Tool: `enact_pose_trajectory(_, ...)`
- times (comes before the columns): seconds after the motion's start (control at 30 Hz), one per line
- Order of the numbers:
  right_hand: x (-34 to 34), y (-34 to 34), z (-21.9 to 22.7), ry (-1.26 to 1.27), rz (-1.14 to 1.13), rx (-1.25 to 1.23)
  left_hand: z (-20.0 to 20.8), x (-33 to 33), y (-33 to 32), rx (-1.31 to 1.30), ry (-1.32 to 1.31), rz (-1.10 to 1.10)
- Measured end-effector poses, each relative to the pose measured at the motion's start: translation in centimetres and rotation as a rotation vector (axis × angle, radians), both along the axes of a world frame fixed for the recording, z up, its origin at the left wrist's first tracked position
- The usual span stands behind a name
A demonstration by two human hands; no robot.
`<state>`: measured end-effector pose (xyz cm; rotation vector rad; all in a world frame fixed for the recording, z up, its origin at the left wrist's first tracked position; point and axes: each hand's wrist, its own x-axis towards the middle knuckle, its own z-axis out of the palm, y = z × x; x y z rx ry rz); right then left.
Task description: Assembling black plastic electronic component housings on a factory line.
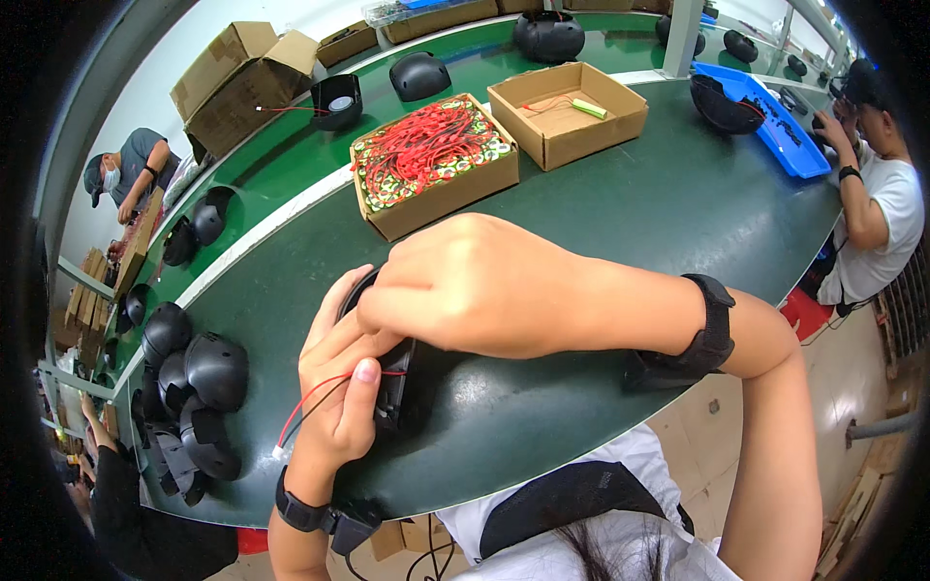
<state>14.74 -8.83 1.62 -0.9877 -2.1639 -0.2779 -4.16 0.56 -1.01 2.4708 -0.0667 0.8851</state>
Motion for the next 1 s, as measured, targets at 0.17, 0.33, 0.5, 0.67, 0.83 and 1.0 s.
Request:
enact_pose_trajectory(0.17, 0.9, -0.1, 0.4, 0.457, 0.095, -0.333, -0.3, 0.2, 0.0, -0.086, -0.008, 0.008)
enact_pose_trajectory(0.33, 4.4, 1.9, -2.8, 0.936, 0.32, -0.708, -0.3, 0.2, -0.3, -0.109, -0.004, 0.022)
enact_pose_trajectory(0.5, 2.7, 1.3, -5.3, 1.159, 0.298, -0.904, -0.5, 0.3, -0.1, -0.131, -0.01, 0.071)
enact_pose_trajectory(0.67, 2.6, 0.8, -6.1, 1.195, 0.308, -0.882, -0.7, 1.0, -0.4, -0.154, -0.037, 0.097)
enact_pose_trajectory(0.83, 1.8, 0.1, -5.7, 1.09, 0.234, -0.694, -0.5, 1.1, -0.5, -0.13, -0.047, 0.089)
enact_pose_trajectory(1.0, 4.9, 2.6, -1.6, 0.411, 0.064, -0.606, -0.5, 1.0, -0.3, -0.102, -0.073, 0.159)
